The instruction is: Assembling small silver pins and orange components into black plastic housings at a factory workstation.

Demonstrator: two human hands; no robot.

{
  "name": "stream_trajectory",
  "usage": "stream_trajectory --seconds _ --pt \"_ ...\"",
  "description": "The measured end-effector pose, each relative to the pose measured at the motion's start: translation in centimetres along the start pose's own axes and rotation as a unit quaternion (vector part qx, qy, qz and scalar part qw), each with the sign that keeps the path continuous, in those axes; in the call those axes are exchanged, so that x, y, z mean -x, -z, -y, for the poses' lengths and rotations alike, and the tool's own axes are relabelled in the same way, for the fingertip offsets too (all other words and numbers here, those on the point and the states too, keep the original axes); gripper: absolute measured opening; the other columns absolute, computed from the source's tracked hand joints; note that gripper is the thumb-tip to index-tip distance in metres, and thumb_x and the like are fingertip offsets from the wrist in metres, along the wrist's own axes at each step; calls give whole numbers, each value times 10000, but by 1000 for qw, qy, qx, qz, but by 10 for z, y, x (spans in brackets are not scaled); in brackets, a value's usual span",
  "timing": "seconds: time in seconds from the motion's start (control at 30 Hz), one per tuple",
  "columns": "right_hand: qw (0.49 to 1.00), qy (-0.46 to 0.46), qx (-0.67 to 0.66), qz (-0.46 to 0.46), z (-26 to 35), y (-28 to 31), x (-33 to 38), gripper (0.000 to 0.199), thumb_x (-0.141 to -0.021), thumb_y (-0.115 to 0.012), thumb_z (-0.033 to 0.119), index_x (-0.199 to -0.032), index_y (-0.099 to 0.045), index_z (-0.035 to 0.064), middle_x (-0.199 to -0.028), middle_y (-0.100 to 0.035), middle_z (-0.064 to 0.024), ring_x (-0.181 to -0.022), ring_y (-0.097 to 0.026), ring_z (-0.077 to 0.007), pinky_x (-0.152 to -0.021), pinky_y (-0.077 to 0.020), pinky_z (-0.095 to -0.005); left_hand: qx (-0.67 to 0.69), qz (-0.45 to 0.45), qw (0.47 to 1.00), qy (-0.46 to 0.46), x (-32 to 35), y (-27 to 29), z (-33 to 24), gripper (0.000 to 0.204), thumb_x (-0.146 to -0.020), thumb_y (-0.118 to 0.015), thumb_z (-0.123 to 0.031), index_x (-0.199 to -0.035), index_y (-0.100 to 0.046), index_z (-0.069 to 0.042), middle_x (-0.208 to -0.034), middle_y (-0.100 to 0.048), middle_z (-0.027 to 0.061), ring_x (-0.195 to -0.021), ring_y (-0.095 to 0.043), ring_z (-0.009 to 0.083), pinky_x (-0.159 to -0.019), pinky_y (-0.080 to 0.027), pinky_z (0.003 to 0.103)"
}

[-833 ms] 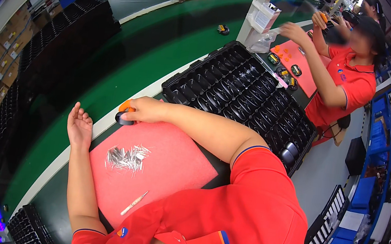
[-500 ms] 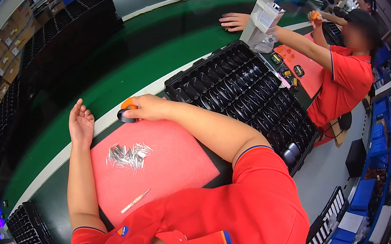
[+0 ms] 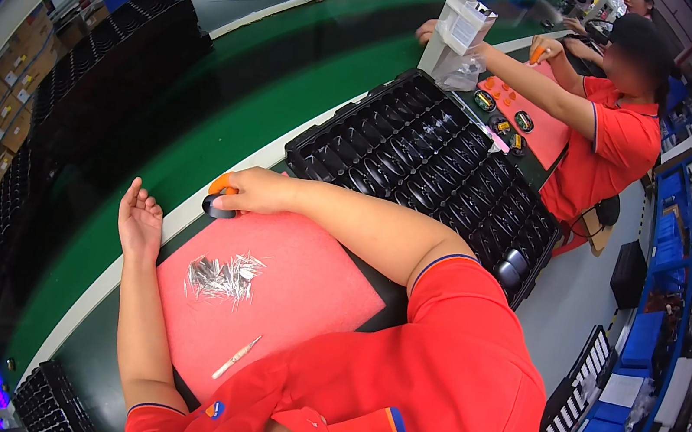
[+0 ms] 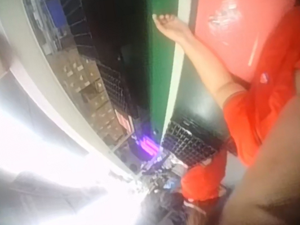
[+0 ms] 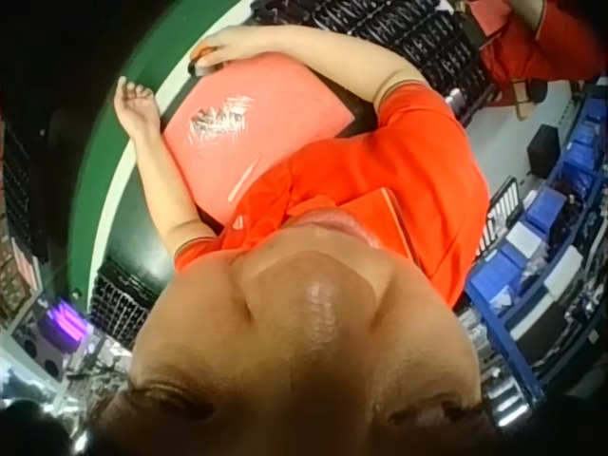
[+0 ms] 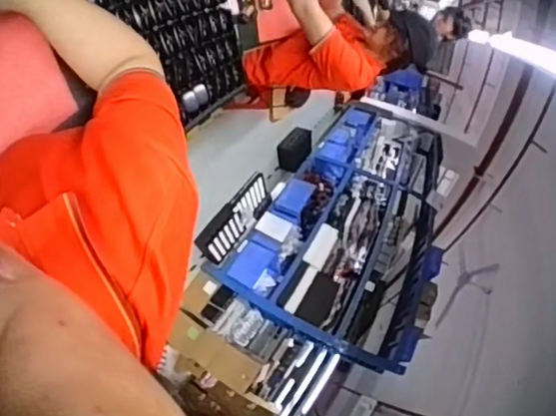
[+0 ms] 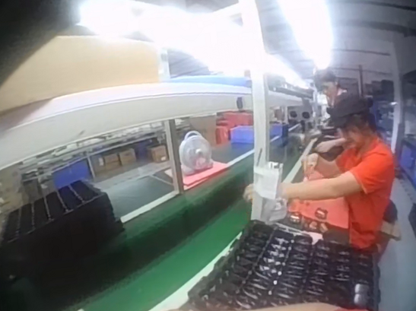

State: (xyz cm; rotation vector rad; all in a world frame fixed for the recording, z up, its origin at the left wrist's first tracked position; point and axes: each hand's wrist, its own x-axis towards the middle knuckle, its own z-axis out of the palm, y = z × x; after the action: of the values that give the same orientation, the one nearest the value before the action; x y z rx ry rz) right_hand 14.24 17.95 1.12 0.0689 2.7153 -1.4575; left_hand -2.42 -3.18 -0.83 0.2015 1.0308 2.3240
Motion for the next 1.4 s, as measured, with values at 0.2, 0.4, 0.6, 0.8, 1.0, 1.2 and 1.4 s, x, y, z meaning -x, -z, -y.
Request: stream_trajectory --seconds 0.2,0.4,0.6,0.8,1.0,1.2,1.4 --pt "1000 -17 14 21 7 3 2 537 -896 -553 427 -1203 -546 -13 -815 -635 -110 -764 -611 -211 -710 -471 -307 0 2 1000 0 0 0 0 245 -934 -494 -186 -1120 -561 -43 -833 -538 -9 -719 -493 90 -641 -420 209" --pt "999 -18 -8 26 11 5 5 520 -905 -540 419 -1272 -519 52 -845 -626 -100 -792 -604 -199 -721 -465 -301 -9 10 1000 0 -2 3 1 289 -948 -457 -206 -1154 -543 -23 -859 -534 0 -735 -492 89 -649 -422 210" --pt "999 -30 12 21 11 4 3 526 -895 -546 432 -1277 -521 71 -853 -628 -105 -805 -609 -205 -727 -469 -306 -4 7 1000 1 -2 4 0 269 -945 -472 -197 -1135 -538 -19 -848 -536 2 -731 -496 89 -645 -424 208" --pt "999 -26 18 26 12 6 3 528 -897 -545 429 -1271 -524 58 -839 -632 -107 -795 -612 -209 -725 -471 -307 -7 8 1000 -2 -3 2 0 271 -946 -469 -198 -1137 -536 -18 -853 -540 5 -731 -499 91 -644 -426 210" --pt "999 -20 18 22 8 3 2 521 -899 -545 418 -1273 -522 57 -829 -633 -103 -794 -612 -207 -730 -470 -299 -3 10 1000 -5 -2 3 1 272 -944 -470 -200 -1136 -539 -19 -853 -540 6 -732 -500 94 -648 -427 212" --pt "999 -24 6 24 11 5 6 517 -903 -543 417 -1276 -520 59 -832 -629 -101 -793 -611 -202 -733 -469 -297 -5 14 1000 1 -1 3 1 278 -948 -458 -190 -1150 -533 -14 -855 -538 6 -737 -499 96 -657 -428 211" --pt "1000 -21 1 18 7 2 1 505 -900 -546 416 -1259 -531 61 -864 -647 -110 -808 -626 -210 -750 -480 -305 10 12 1000 6 -3 10 -1 283 -934 -505 -204 -1144 -554 -20 -834 -558 4 -737 -512 101 -651 -432 216"
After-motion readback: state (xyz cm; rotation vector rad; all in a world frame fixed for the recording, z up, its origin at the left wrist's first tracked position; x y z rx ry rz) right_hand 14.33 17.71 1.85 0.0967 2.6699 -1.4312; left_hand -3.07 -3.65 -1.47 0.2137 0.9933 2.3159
